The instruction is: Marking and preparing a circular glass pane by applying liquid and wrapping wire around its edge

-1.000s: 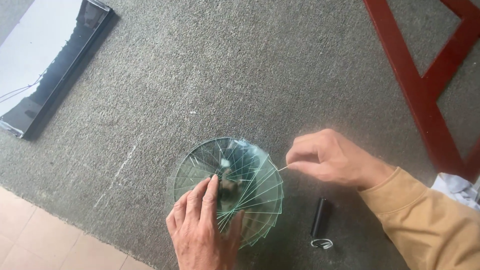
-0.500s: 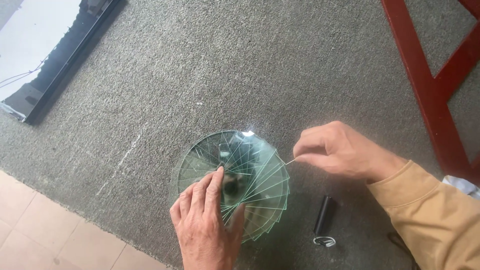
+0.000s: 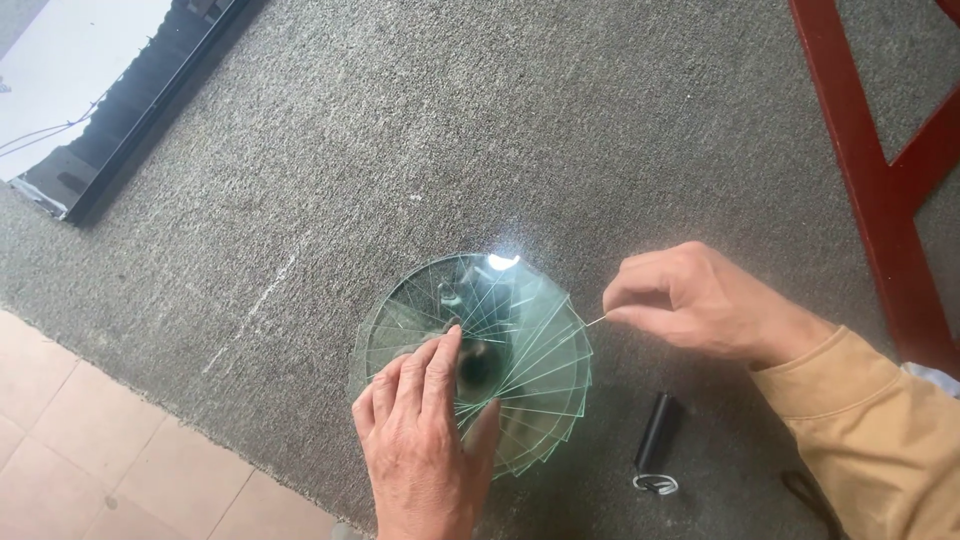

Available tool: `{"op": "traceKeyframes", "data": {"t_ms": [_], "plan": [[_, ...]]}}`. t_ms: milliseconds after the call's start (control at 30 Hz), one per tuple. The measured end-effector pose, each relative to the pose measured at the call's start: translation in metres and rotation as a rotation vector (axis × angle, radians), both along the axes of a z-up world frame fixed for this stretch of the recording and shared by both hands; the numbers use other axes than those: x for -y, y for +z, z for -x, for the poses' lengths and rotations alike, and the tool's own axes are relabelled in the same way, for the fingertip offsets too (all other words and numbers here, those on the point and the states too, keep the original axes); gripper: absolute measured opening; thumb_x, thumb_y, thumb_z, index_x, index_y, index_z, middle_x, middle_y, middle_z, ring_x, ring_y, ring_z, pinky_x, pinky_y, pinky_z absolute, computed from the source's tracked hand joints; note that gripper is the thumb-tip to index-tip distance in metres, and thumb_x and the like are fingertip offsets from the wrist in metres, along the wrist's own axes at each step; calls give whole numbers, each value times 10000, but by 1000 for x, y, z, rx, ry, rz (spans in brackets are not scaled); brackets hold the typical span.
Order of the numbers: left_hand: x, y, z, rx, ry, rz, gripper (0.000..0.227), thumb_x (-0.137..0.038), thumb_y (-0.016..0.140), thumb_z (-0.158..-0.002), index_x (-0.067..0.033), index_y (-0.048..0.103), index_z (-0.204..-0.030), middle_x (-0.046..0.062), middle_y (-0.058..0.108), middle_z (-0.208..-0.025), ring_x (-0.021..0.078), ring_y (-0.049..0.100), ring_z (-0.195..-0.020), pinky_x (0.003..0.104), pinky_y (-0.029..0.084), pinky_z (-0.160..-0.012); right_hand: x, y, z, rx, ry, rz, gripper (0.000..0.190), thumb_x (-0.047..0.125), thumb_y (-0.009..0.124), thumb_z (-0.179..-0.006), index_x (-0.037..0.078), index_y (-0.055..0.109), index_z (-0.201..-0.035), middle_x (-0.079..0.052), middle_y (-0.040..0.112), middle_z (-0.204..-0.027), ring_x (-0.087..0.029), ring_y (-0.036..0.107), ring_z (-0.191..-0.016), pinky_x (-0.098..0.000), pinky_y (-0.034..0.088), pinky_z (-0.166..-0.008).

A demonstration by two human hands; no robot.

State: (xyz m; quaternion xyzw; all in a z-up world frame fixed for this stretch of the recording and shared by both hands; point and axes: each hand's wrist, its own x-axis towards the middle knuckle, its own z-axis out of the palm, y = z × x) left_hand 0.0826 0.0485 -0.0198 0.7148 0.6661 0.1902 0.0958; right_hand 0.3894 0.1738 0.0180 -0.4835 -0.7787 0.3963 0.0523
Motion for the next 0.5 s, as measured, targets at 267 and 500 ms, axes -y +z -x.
{"op": "traceKeyframes", "data": {"t_ms": [267,500], "plan": [[0,2,1,25,-6,17,879,-544,894,-841,-220,584,-1597,-37,721,-1480,251,624,-1331,462,404,-1136,-2,2,2,-14,13,-11,139,260,799,-961,173,871,-881,69,875,-836,-84,796,-752,-290,587,-724],[2,-6,1,55,-6,-11,891,-506,920,-822,-170,581,-1575,-20,747,-1455,246,640,-1350,464,411,-1148,-3,4,3,15,3,11,151,255,791,-960,169,881,-875,69,880,-833,-82,794,-737,-290,595,-709]]}}
